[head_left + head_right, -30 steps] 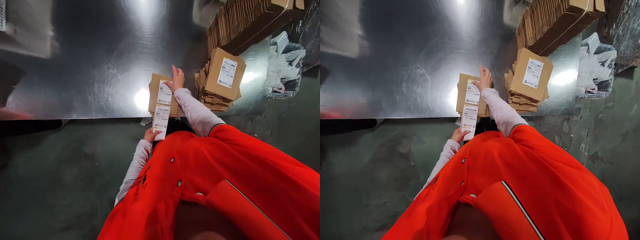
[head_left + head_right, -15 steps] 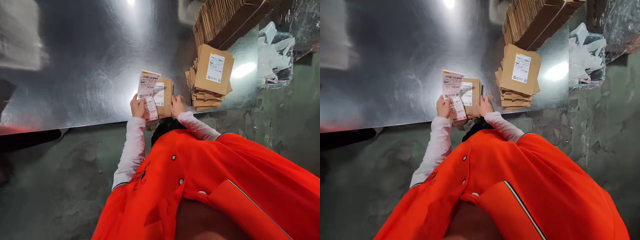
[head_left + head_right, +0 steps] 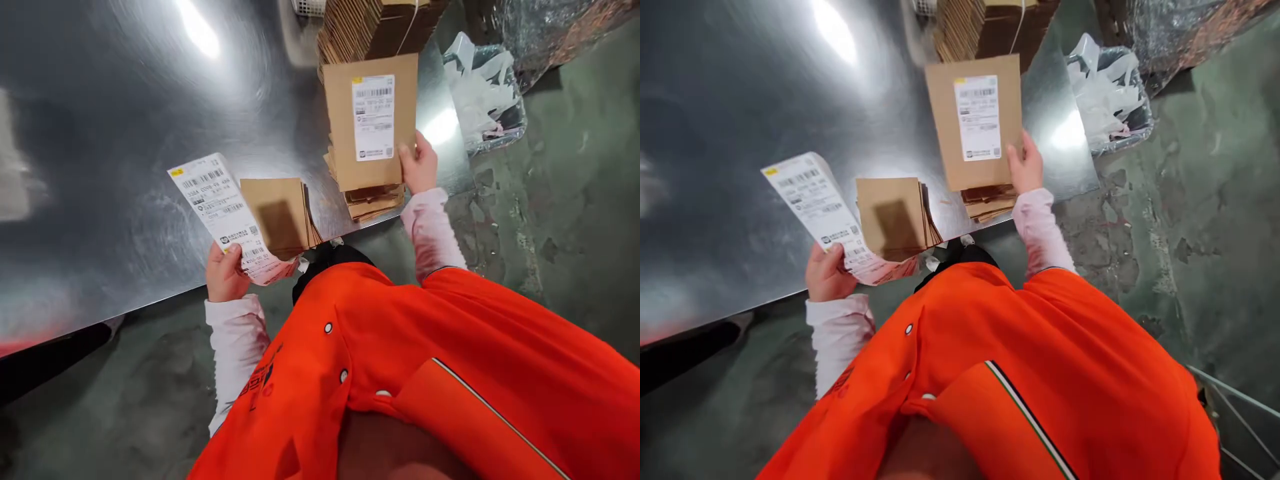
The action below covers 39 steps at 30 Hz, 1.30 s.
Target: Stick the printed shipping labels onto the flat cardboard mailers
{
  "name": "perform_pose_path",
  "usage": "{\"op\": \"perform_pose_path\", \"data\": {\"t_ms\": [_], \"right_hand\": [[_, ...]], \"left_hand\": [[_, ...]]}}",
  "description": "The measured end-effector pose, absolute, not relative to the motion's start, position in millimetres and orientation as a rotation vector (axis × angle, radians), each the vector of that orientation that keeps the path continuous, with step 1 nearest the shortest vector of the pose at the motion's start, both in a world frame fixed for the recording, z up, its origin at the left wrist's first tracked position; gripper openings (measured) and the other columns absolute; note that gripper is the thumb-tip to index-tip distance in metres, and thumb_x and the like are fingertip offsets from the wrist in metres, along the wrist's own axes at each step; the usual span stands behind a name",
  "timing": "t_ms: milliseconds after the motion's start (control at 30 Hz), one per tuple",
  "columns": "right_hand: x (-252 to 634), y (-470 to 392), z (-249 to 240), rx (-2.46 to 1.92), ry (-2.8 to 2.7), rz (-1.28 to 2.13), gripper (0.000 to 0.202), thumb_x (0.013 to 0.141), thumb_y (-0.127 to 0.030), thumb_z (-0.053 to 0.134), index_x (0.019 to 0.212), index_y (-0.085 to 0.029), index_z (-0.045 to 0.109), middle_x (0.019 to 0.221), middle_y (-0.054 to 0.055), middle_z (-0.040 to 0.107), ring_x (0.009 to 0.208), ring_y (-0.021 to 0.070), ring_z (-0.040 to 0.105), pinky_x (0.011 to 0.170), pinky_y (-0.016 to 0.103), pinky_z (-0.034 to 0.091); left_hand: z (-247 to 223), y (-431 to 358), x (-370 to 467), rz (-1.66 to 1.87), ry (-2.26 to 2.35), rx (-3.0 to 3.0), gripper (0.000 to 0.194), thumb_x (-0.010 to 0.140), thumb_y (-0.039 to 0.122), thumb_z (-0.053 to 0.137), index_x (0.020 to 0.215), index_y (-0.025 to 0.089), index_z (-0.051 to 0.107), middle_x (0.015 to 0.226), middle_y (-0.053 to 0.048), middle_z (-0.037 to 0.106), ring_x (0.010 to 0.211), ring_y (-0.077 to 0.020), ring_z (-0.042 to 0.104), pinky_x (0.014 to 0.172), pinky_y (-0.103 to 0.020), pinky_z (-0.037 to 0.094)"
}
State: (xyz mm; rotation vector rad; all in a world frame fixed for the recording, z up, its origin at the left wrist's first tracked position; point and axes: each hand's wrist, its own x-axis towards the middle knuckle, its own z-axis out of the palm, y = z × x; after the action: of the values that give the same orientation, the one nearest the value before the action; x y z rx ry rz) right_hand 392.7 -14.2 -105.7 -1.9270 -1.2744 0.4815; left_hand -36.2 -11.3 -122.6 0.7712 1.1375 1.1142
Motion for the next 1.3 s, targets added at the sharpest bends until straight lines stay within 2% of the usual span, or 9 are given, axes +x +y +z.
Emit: {"op": "perform_pose_path", "data": {"t_ms": [133,233,300,467,567,733,1000,1200,1300], "right_hand": [[371,-3,-74,-2.402,-1.278,0.246,0.087,0.080,-0.037,0.078,0.149,-0.001,0.041,0.143,0.028,0.048,0.136,0.0389,0.045,0.113,0.062,0.036],[273,-9,-96,-1.878,-1.509,0.992,0.075,0.068,-0.043,0.087,0.130,-0.010,0.061,0.119,0.016,0.067,0.114,0.0301,0.062,0.105,0.050,0.051],[208,-25,-123,-1.477,-1.378,1.455,0.058,0.073,-0.048,0.082,0.118,-0.015,0.065,0.110,0.010,0.072,0.103,0.0247,0.068,0.096,0.042,0.057],[142,-55,-166,-1.322,-1.192,1.816,0.047,0.071,-0.049,0.081,0.101,-0.016,0.067,0.096,0.007,0.076,0.087,0.0217,0.072,0.084,0.039,0.061],[149,-40,-161,-1.390,-1.251,1.691,0.043,0.070,-0.040,0.082,0.103,-0.016,0.068,0.096,0.006,0.076,0.087,0.0202,0.072,0.083,0.035,0.060],[160,-22,-149,-1.544,-1.473,1.534,0.018,0.078,-0.033,0.075,0.081,-0.015,0.074,0.078,0.004,0.074,0.074,0.0172,0.069,0.075,0.031,0.056],[172,58,-196,-1.818,-1.648,0.945,0.019,0.076,-0.034,0.078,0.077,-0.015,0.075,0.093,0.006,0.069,0.093,0.0201,0.062,0.093,0.037,0.052],[175,127,-239,-2.038,-1.673,0.744,0.030,0.081,-0.040,0.075,0.096,-0.014,0.075,0.125,0.013,0.058,0.124,0.0298,0.050,0.109,0.053,0.041],[169,120,-237,-2.081,-1.708,0.653,0.053,0.087,-0.044,0.070,0.130,-0.013,0.064,0.140,0.018,0.051,0.133,0.0318,0.044,0.113,0.055,0.036]], "left_hand": [[-133,-31,-26,1.052,1.192,0.785,0.051,0.061,0.046,0.089,0.103,0.025,0.070,0.104,-0.005,0.076,0.096,-0.0240,0.071,0.085,-0.034,0.057],[-139,-45,-19,0.913,1.241,0.835,0.054,0.060,0.054,0.087,0.100,0.022,0.070,0.096,-0.007,0.077,0.087,-0.0255,0.072,0.080,-0.037,0.059],[-139,-50,-19,0.816,1.264,0.916,0.053,0.058,0.056,0.088,0.094,0.019,0.073,0.093,-0.008,0.077,0.086,-0.0264,0.072,0.081,-0.038,0.059],[-148,-46,-25,0.979,1.381,0.822,0.051,0.052,0.053,0.090,0.082,0.016,0.073,0.084,-0.008,0.076,0.079,-0.0237,0.070,0.077,-0.037,0.057],[-161,-46,-22,0.999,1.410,0.713,0.050,0.047,0.055,0.091,0.068,0.016,0.069,0.068,-0.005,0.071,0.064,-0.0199,0.066,0.064,-0.034,0.056],[-178,-58,-5,1.011,1.569,0.698,0.057,0.052,0.062,0.086,0.051,0.020,0.047,0.048,0.003,0.055,0.050,-0.0128,0.053,0.050,-0.027,0.046],[-211,-65,-36,0.536,1.276,0.556,0.066,0.027,0.039,0.098,0.082,0.013,0.072,0.082,-0.012,0.077,0.080,-0.0310,0.072,0.075,-0.043,0.058],[-243,-74,-62,0.452,1.381,0.443,0.075,0.022,0.045,0.098,0.085,0.012,0.074,0.088,-0.014,0.078,0.096,-0.0386,0.073,0.089,-0.052,0.058],[-254,-93,-71,0.380,1.430,0.399,0.075,0.015,0.045,0.097,0.078,0.011,0.073,0.085,-0.016,0.078,0.098,-0.0414,0.072,0.092,-0.054,0.057]]}}
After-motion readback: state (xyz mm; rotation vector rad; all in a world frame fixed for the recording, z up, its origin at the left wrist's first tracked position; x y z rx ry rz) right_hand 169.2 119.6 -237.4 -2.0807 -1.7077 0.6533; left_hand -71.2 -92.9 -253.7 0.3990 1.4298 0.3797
